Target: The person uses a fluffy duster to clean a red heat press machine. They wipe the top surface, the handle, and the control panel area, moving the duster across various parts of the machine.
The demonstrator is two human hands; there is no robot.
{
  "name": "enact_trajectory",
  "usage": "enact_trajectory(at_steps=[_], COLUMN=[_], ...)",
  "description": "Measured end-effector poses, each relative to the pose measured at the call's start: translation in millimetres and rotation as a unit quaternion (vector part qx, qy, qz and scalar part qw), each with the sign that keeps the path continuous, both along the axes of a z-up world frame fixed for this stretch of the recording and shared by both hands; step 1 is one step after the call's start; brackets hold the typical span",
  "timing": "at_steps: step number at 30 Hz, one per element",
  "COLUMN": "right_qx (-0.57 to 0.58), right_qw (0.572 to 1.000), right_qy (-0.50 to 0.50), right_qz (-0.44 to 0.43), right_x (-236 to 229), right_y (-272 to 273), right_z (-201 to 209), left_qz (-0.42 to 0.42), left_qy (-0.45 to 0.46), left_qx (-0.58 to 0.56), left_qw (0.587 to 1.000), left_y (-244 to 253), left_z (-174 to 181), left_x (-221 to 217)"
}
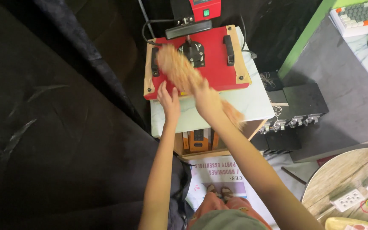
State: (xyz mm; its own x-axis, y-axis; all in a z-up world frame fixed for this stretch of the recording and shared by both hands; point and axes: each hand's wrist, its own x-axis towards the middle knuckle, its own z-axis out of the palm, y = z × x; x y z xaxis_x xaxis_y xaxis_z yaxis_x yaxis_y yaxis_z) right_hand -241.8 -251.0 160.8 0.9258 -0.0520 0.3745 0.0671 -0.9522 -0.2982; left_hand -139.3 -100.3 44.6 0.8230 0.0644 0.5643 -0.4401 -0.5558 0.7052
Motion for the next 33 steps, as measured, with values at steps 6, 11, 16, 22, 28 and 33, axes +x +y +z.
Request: enact_trajectory(at_steps=[6,11,16,22,28,33], right_qx=[-0.071,0.163,0.1,0.042,0.016,0.087], right_qw=[0.997,0.984,0.965,0.99,0.992,0.976], right_qy=[0.02,0.069,0.135,0.083,-0.043,-0.068], right_qz=[0.021,0.009,-0.203,-0.108,-0.119,-0.185], right_x=[91,-42,-81,-6,-9,-14], right_y=[19,-51,-102,-88,-78,-86], right_z=[-103,-47,-43,-47,3,25], left_qz=[-0.065,-0.131,-0.168,-0.168,-0.188,-0.197], left_qy=[0.004,0.036,-0.015,-0.061,-0.047,-0.027], left_qx=[0.003,0.018,0.033,0.017,0.02,0.054], left_qw=[0.998,0.991,0.985,0.984,0.981,0.979], left_y=[-7,-13,-33,-66,-68,-58], left_z=[-2,13,37,47,55,48], left_x=[-6,-25,-32,-27,-23,-19])
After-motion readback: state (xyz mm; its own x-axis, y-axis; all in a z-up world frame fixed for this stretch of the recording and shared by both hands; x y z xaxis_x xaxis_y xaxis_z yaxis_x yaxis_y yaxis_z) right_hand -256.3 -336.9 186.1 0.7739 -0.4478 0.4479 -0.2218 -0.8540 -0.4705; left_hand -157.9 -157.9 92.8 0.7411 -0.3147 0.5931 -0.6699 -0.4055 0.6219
